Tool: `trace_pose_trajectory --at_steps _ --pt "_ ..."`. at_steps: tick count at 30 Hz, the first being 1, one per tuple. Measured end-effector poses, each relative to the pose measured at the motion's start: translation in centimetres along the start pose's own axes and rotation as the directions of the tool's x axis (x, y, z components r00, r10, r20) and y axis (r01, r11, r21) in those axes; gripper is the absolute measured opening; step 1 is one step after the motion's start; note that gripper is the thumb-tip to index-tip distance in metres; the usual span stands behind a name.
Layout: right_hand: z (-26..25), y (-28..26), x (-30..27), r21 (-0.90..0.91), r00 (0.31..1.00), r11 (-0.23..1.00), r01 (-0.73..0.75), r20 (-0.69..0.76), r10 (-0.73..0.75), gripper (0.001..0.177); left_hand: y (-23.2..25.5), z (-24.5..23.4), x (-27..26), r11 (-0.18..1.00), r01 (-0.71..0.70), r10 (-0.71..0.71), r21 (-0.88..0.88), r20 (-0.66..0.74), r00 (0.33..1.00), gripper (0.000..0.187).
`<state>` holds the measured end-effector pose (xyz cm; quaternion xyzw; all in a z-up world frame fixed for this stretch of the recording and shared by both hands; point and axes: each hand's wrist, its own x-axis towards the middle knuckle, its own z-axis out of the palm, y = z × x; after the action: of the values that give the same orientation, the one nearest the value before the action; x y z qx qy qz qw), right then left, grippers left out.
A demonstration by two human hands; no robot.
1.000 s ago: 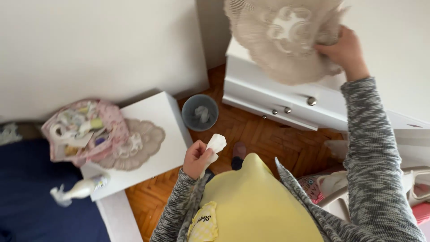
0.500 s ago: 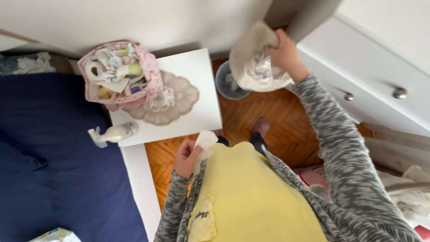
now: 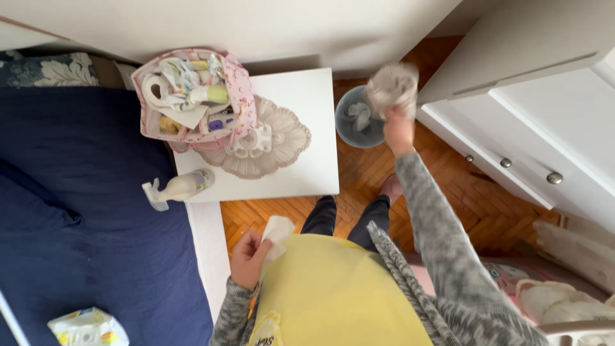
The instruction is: The person wipes the top of a white dresser and a white tabletop using a cloth and disposable wipes. They lift a decorative lace doily, wipe the surface beneath it, and place the doily back. They open a dresser drawer, wipe inside and around it, then handle a pack of baby wipes.
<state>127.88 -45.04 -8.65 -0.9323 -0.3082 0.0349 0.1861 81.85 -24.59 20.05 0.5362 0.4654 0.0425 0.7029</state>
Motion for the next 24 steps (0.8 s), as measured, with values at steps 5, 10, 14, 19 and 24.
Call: trace_pose_trajectory --at_steps 5,10,14,19,24 --pt "-2.0 -2.3 3.3 0.303 0.976 0.932 -0.200 -0.019 0.216 0.054 0.7 -0.7 1.1 0.996 -0.054 0.056 0.077 -0.027 0.998 0.026" --pt "-11.0 -8.6 2.3 0.283 0.986 0.951 -0.126 -0.067 0.151 0.061 -0.6 -0.8 1.8 0.998 -0.065 0.066 0.014 -0.092 0.994 0.022" --pt "-4.5 -5.0 -2.7 0.174 0.999 0.984 -0.034 -0.009 0.036 0.051 1.0 0.7 2.0 0.997 -0.043 0.035 -0.062 -0.131 0.991 0.016" --pt "-10.4 -7.4 -2.9 0.270 0.997 0.960 -0.071 0.046 0.061 0.044 3.3 0.7 2.2 0.992 -0.059 0.041 -0.110 -0.158 0.987 0.024" --pt "-18.4 -13.9 -4.7 0.388 0.990 0.917 -0.089 0.134 0.040 0.037 4.0 0.1 1.4 0.982 -0.119 0.099 -0.145 -0.140 0.985 0.038"
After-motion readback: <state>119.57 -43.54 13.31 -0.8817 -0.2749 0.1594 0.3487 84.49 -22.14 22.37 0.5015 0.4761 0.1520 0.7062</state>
